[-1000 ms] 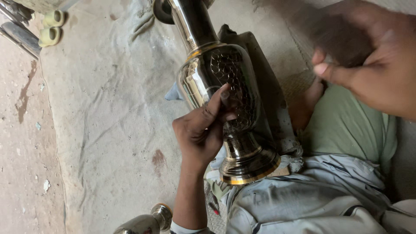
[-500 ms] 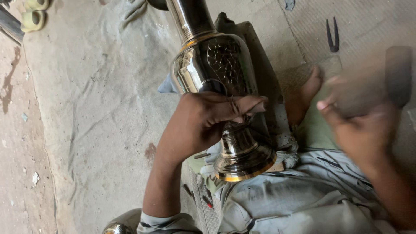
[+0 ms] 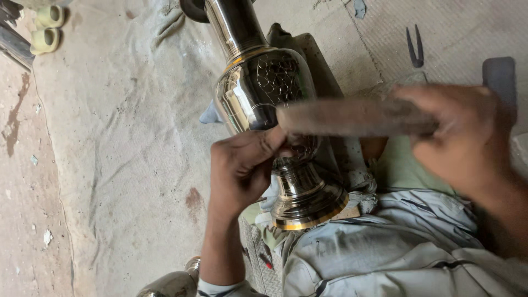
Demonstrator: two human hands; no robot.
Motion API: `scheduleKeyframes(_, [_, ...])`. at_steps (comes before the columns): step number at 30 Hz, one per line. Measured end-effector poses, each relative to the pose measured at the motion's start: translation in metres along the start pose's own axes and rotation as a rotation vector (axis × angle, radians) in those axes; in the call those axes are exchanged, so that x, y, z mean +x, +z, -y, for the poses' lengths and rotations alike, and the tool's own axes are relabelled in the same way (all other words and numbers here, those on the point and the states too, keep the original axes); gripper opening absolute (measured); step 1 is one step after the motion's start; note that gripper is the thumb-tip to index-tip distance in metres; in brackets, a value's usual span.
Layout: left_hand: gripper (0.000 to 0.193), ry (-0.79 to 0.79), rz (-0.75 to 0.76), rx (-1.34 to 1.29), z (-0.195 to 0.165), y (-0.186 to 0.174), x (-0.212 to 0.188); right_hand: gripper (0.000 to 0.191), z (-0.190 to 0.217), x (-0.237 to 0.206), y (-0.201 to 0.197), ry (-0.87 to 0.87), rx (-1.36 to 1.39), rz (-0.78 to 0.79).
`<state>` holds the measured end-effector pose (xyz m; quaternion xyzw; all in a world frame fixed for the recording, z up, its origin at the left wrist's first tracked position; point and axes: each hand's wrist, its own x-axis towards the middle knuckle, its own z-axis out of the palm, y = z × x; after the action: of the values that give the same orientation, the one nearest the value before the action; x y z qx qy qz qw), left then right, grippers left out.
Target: The person sits on the floor with a brass vase held between their legs and a cloth pad behind it. They hold a small chisel against the vase's embossed surface with one hand and repeatedly strike it with a wooden mallet held in the other hand, engraving detail into the decorative pattern.
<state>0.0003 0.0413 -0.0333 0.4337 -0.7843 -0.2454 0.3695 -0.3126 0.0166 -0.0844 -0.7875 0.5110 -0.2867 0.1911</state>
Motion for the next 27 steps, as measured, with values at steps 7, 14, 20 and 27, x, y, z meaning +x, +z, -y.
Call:
scheduleKeyframes(7, [0.042,-0.116,-0.329,-0.079,0.0,0.029,-0.026,0.038,0.037,0.062,-0.051,-0.233,-0.109,0.145])
scheduleKeyframes(14, [0.05,-0.127,-0.572,-0.211,-0.001,0.053,-0.04,0.055,0.057,0.083,-0.062,0.071,0.302,0.338])
scheduleKeyframes(20, [0.055,-0.068,-0.714,-0.143,-0.003,0.068,-0.043,0.065,0.074,0.094,-0.076,-0.306,-0.075,0.26])
scheduleKeyframes(27, [0.041,-0.045,-0.809,0.01,-0.006,0.071,-0.044,0.064,0.1,0.091,-0.087,-0.283,-0.323,0.294])
